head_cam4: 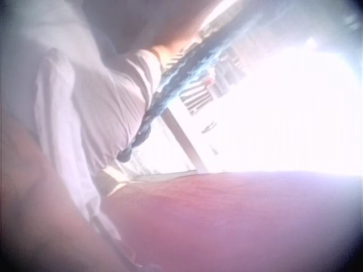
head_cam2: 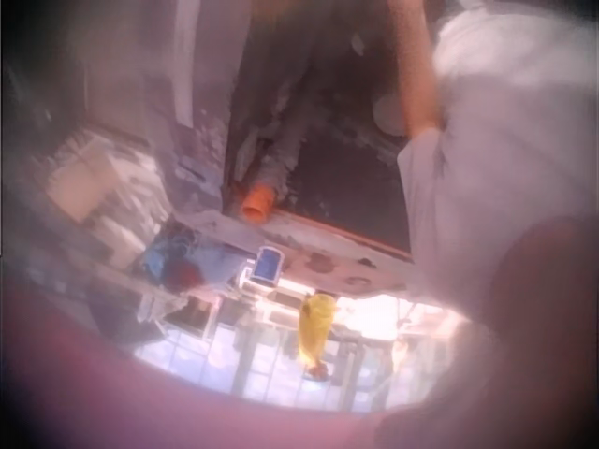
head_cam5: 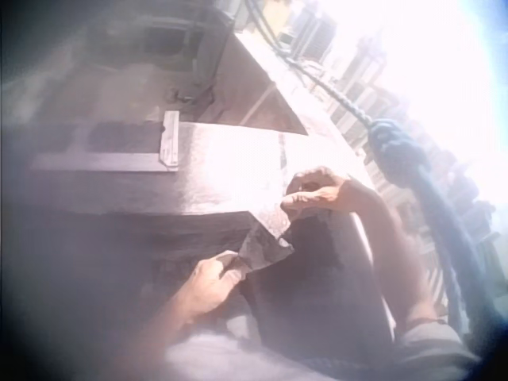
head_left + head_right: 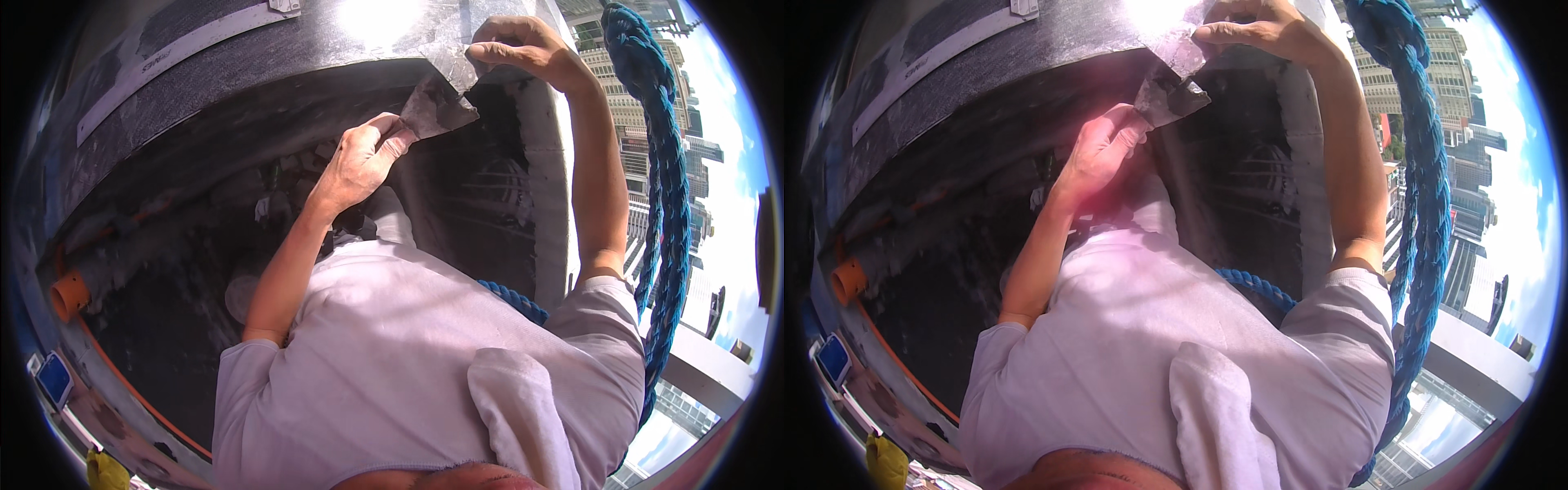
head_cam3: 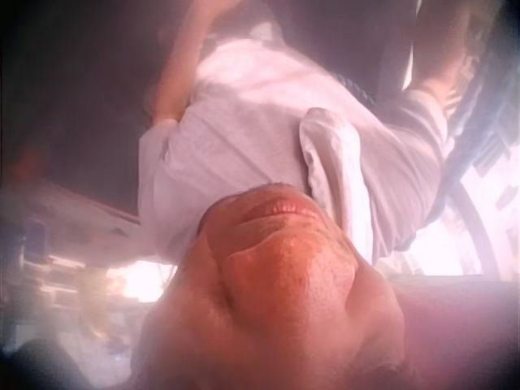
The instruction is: The person applies a gray paste to a curved concrete surface using a trowel and a smaller scraper. They repeatedly scoop material from a container and spread it along the edge, smoothing the surface.
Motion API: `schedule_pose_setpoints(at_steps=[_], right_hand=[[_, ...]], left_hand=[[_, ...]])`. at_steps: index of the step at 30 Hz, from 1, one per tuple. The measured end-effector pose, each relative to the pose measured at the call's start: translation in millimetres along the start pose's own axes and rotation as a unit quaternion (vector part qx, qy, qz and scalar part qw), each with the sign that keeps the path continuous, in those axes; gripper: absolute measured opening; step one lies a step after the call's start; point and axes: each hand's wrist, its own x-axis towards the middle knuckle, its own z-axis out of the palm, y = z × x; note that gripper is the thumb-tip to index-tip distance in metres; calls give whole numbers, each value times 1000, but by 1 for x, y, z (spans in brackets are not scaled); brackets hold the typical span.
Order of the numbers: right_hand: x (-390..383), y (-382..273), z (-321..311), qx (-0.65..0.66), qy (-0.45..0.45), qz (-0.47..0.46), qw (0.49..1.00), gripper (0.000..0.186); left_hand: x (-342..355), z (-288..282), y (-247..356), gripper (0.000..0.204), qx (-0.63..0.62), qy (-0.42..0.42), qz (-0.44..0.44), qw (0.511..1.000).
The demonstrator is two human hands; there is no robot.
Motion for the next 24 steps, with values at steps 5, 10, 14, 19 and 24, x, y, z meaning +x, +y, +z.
schedule_pose_setpoints(at_steps=[5, 10, 14, 19, 24], right_hand=[[-7, 10, -2, -122, 16, -6, 992, 40], [-20, -1, -35, -240, 78, 118, 960, 50], [-11, -9, -50, -256, 144, 90, 952, 47], [16, -14, -35, -276, 108, 51, 954, 43], [27, -10, -28, -286, 91, 28, 954, 39]], left_hand=[[11, 13, -14, 40, -107, -20, 2, 994], [-3, 11, -27, 42, -117, 17, 44, 992], [-28, -7, -33, 39, -78, 7, -38, 996], [-58, -18, -47, 37, -57, -21, -83, 995], [-72, -22, -53, 38, -31, -9, -108, 994]])
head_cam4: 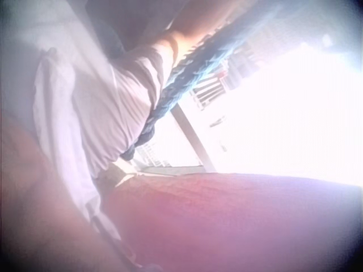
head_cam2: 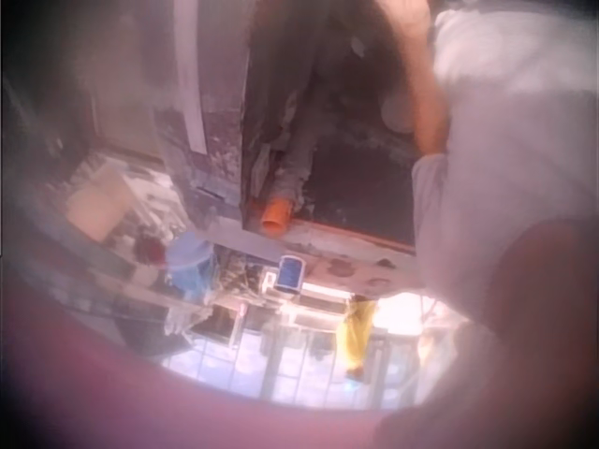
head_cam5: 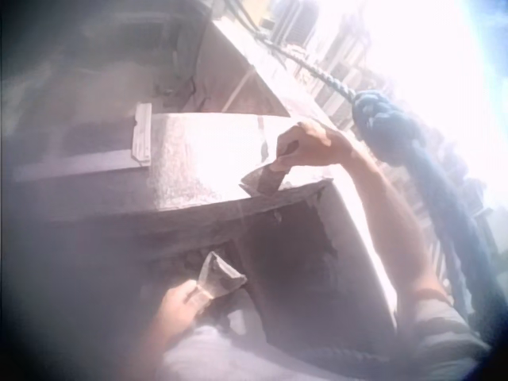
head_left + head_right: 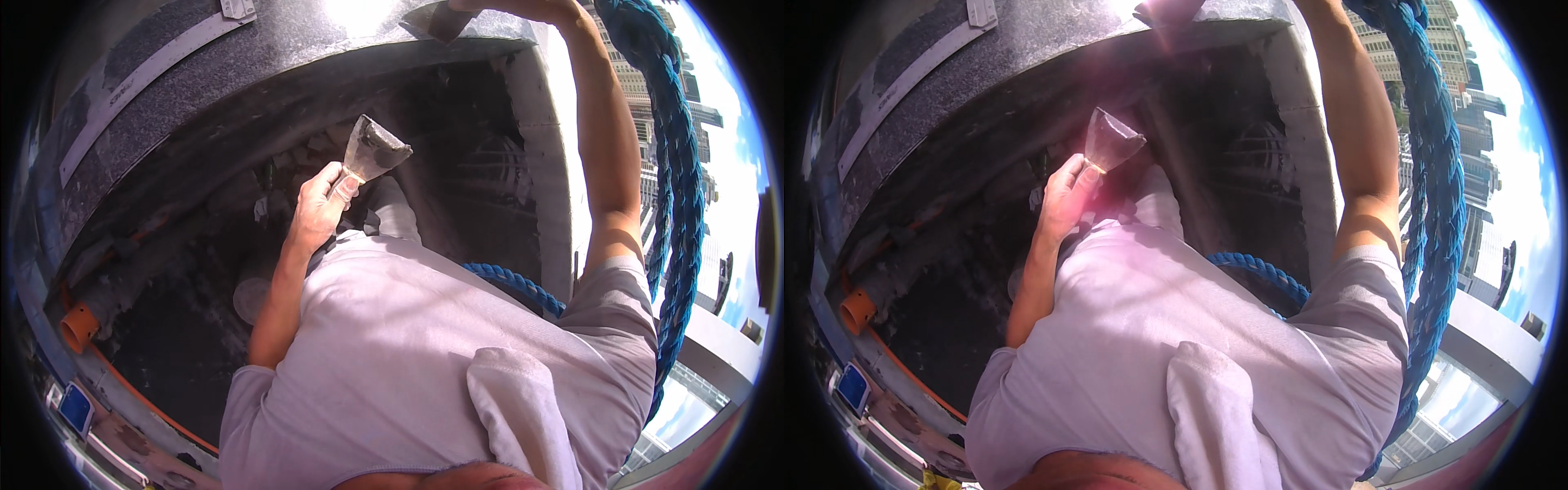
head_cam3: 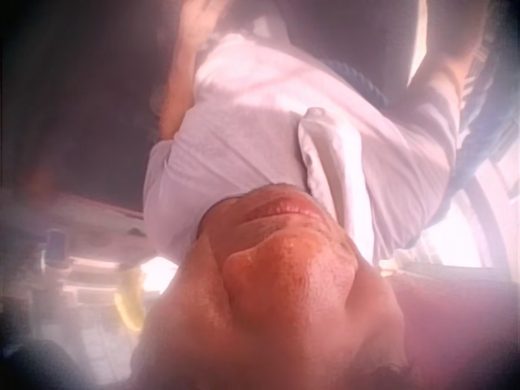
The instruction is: The person applies a gray paste to a curved concrete surface using a trowel and a smaller scraper. They repeatedly scoop material from a container and spread it along the edge, smoothing the surface.
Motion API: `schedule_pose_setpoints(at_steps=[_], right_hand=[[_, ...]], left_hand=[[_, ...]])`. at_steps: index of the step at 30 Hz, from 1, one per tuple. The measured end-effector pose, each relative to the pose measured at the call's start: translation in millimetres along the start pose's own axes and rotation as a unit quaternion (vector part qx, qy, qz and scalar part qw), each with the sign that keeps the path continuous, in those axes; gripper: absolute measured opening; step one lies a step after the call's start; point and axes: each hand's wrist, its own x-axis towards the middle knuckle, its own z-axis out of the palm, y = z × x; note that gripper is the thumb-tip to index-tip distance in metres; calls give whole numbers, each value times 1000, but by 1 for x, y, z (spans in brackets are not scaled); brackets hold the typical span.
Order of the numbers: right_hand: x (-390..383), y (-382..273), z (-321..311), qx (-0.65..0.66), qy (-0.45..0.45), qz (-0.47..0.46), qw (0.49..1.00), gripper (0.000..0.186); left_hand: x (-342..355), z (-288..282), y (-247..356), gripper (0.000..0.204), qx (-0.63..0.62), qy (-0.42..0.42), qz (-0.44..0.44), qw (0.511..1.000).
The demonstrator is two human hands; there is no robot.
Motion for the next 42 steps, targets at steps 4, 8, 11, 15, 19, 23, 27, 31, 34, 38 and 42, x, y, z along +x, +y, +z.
schedule_pose_setpoints(at_steps=[4, 8, 11, 15, 19, 23, 27, 31, 34, 38, 42], right_hand=[[0, 3, 2, -3, -5, -3, 1000, 35], [8, 7, 7, -3, -1, -17, 1000, 32], [-6, 5, -1, -7, -3, -2, 1000, 32], [2, 22, 6, -3, -9, 18, 1000, 31], [-4, 25, 1, 1, -17, 67, 998, 29], [-7, 24, -3, 0, -17, 85, 996, 27], [-9, 22, -6, 15, -17, 117, 993, 27], [-10, 26, -7, -14, -19, 136, 990, 29], [-11, 33, -7, -20, -22, 139, 990, 30], [-14, 35, -12, -25, -13, 137, 990, 31], [-21, 41, -20, -19, 8, 145, 989, 35]], left_hand=[[-3, -1, 0, 37, 1, 4, -7, 1000], [-4, -3, -1, 38, 13, 21, -7, 1000], [-2, -2, 2, 38, 18, 10, -4, 1000], [-1, -4, -1, 39, 23, 14, 13, 1000], [-1, -3, 1, 39, 29, 12, 5, 999], [0, -2, -1, 39, 25, 13, 8, 1000], [0, -2, 3, 38, 21, 14, 5, 1000], [-1, -1, 2, 37, 24, 14, 5, 1000], [0, 0, 4, 37, 22, 13, 10, 1000], [1, -1, 5, 36, 23, 6, 18, 1000], [6, 1, 7, 34, 8, -5, 17, 1000]])
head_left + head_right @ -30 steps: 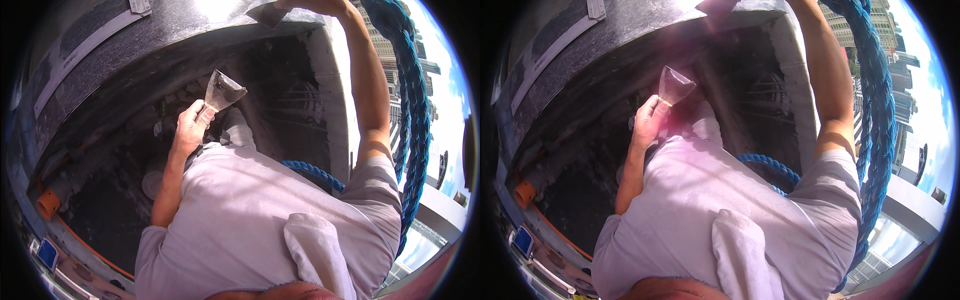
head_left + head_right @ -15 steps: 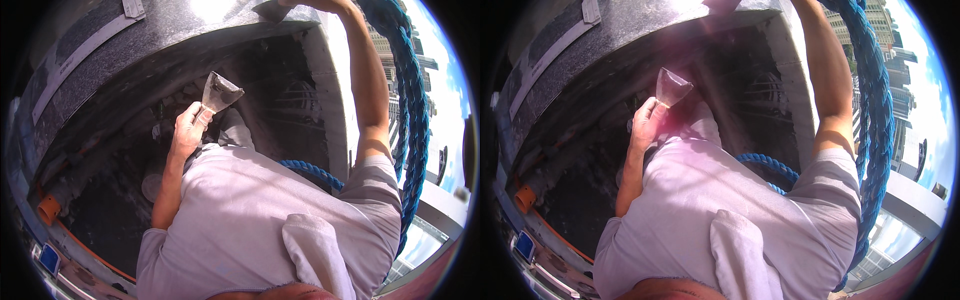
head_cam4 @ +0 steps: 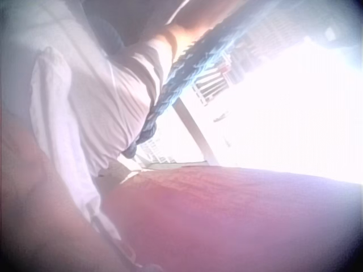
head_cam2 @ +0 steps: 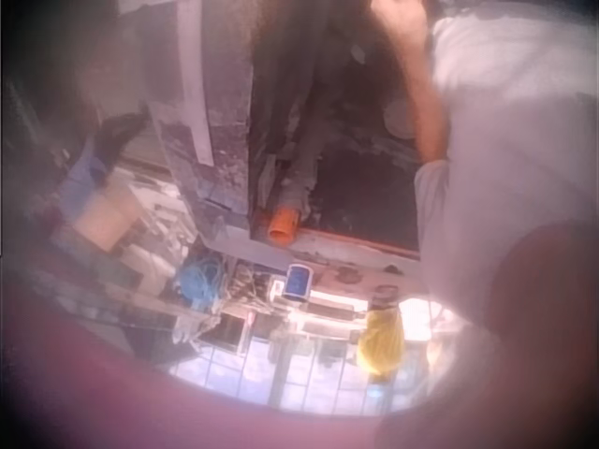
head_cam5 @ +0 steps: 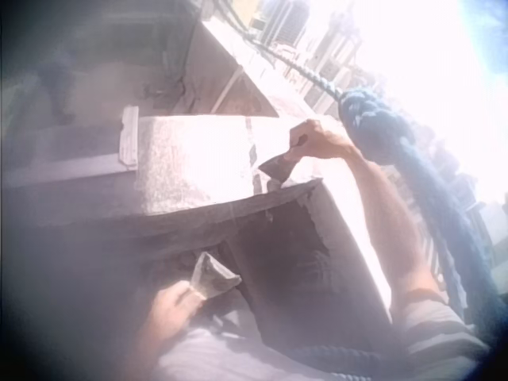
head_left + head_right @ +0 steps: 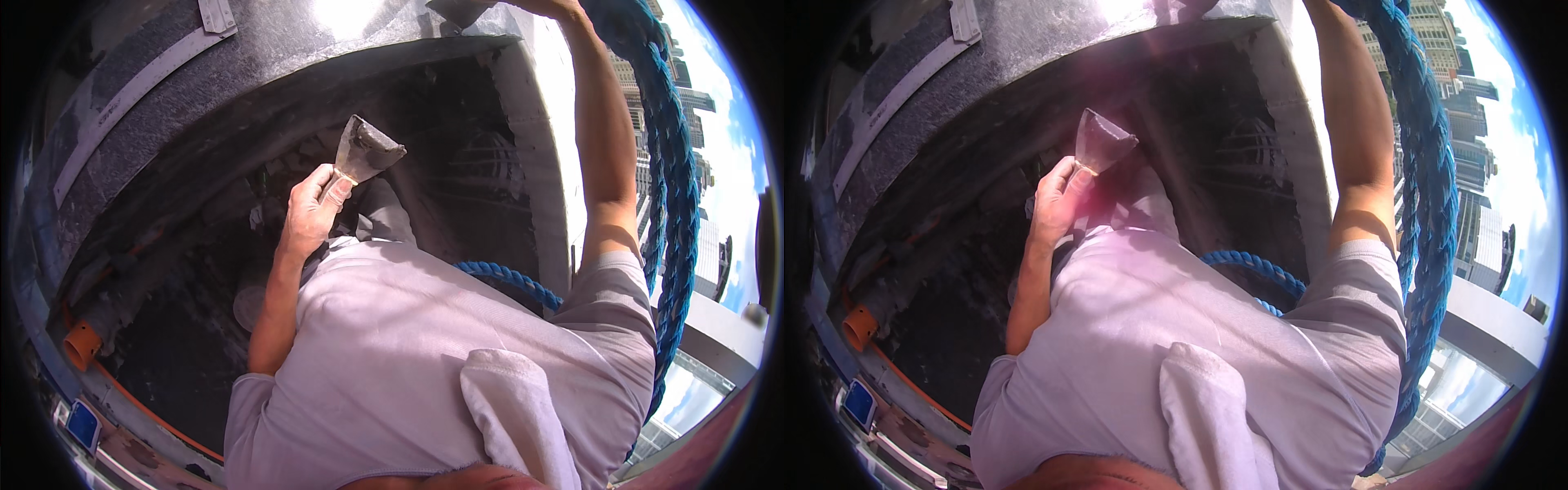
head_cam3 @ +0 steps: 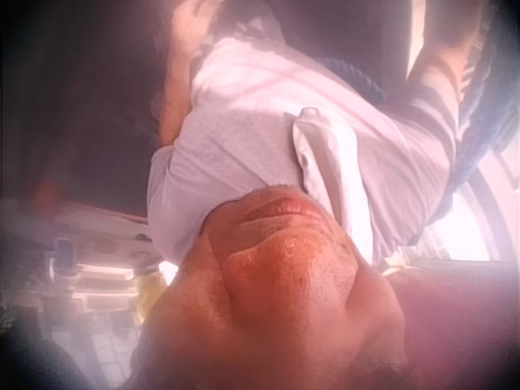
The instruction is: The person applies a gray paste to a curved concrete surface using a trowel and a smaller scraper. They repeatedly scoop material from a container and spread it along the edge, smoothing the surface.
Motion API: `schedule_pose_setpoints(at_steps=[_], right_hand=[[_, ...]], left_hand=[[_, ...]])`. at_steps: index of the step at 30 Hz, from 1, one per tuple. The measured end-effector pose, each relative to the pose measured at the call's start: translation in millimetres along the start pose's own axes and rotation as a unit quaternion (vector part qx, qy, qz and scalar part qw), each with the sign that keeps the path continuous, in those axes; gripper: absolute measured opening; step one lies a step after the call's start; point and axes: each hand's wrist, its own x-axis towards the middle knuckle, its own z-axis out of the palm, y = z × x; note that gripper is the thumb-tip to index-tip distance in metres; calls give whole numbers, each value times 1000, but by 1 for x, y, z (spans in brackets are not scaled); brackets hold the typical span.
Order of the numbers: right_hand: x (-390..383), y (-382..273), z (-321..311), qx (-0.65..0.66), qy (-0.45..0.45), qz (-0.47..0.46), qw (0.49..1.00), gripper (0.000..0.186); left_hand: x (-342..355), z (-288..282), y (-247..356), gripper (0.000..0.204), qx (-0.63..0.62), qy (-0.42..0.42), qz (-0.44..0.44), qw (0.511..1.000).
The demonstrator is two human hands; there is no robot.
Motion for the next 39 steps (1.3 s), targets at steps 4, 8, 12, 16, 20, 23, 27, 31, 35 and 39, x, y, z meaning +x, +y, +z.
schedule_pose_setpoints(at_steps=[4, 8, 12, 16, 20, 23, 27, 31, 35, 39], right_hand=[[-11, 4, -8, 36, 5, -2, 999, 39], [-20, -6, 4, 73, -54, -65, 994, 43], [-33, -24, 14, 91, -122, -66, 986, 48], [-36, -29, 7, 150, -158, -42, 975, 47], [-29, -12, 8, -40, -102, -58, 992, 44], [-11, 7, 8, 38, -98, -73, 992, 40], [-2, -26, 2, 19, -53, -44, 997, 37], [9, -21, 26, 1, 6, -142, 990, 34], [3, -21, 27, 35, -15, -87, 995, 34], [-4, -20, 20, 12, -41, -10, 999, 36]], left_hand=[[24, 15, 14, 34, -5, -13, 15, 1000], [70, 38, 18, 34, -4, -29, 65, 997], [109, 58, 31, 35, -59, -67, 77, 993], [112, 68, 18, 38, -166, -76, 84, 980], [106, 65, 8, 36, -195, -26, 141, 970], [97, 50, 4, 36, -108, -13, 118, 987], [66, 39, -1, 40, -66, -26, 68, 995], [43, 31, -9, 37, -50, -37, 26, 998], [34, 31, -17, 36, -44, -31, 8, 999], [33, 31, -16, 37, -35, -21, 3, 999]])
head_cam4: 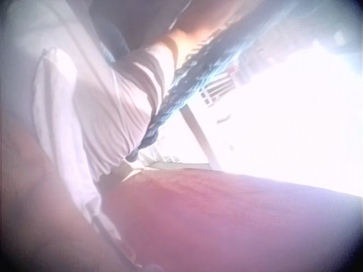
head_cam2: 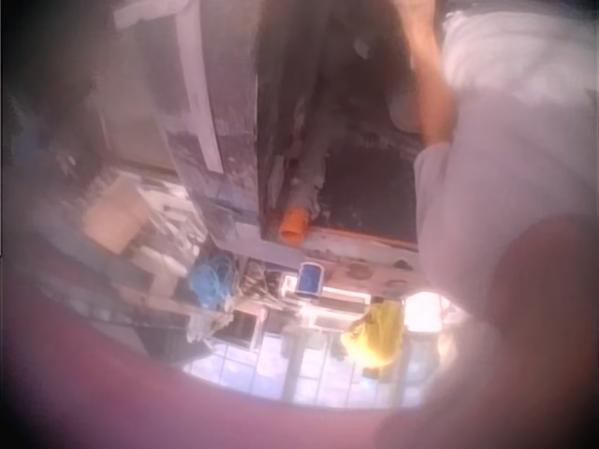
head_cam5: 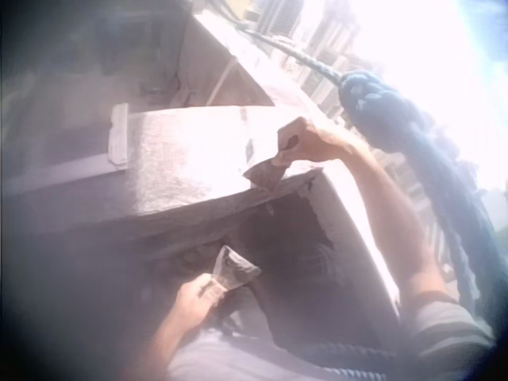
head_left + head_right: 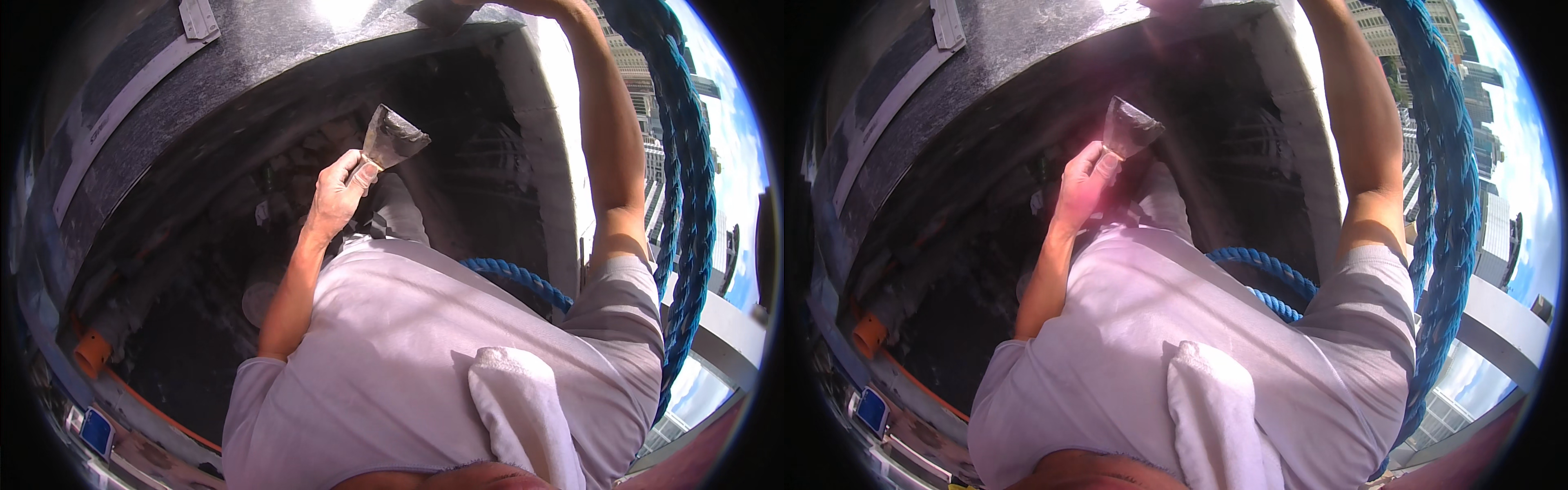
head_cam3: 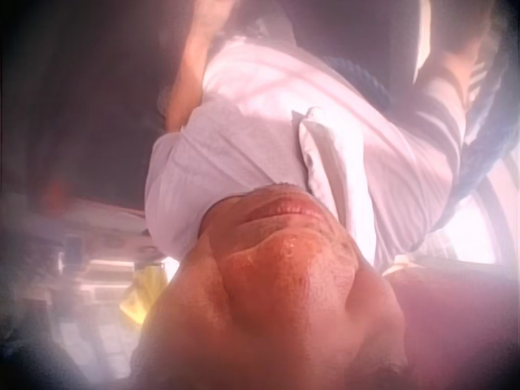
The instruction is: The person applies a gray paste to a curved concrete surface using a trowel and a smaller scraper. They repeatedly scoop material from a container and spread it along the edge, smoothing the surface.
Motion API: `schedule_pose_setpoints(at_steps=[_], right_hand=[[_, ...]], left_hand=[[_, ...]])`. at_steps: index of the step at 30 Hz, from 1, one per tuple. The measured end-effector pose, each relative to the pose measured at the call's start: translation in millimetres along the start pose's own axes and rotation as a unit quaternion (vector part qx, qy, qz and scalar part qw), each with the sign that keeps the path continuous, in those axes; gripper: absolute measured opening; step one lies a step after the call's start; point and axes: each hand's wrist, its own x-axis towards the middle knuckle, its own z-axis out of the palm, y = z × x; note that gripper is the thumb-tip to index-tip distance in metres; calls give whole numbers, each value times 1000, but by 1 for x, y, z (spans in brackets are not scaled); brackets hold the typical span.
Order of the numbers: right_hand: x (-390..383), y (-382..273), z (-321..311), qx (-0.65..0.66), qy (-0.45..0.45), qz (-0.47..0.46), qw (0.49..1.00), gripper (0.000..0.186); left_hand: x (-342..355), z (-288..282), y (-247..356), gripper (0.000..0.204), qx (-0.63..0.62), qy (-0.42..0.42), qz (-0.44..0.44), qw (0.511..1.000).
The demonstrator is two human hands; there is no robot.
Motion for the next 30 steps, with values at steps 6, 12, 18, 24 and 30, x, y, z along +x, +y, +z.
schedule_pose_setpoints(at_steps=[6, 12, 18, 24, 30], right_hand=[[-2, 17, -1, -27, -1, 30, 999, 38], [-3, 23, -4, -45, 18, 56, 997, 34], [2, 44, -7, -57, 43, 16, 997, 33], [1, 53, -10, -47, 44, 26, 998, 35], [-5, 66, -23, -31, 60, 47, 997, 37]], left_hand=[[1, -3, -4, 39, 7, -6, 7, 1000], [1, -2, -4, 42, 11, 1, 5, 1000], [2, -3, -6, 42, 9, -8, 2, 1000], [5, 3, 5, 41, 4, -11, 11, 1000], [16, 8, 14, 33, -9, -30, 15, 999]])
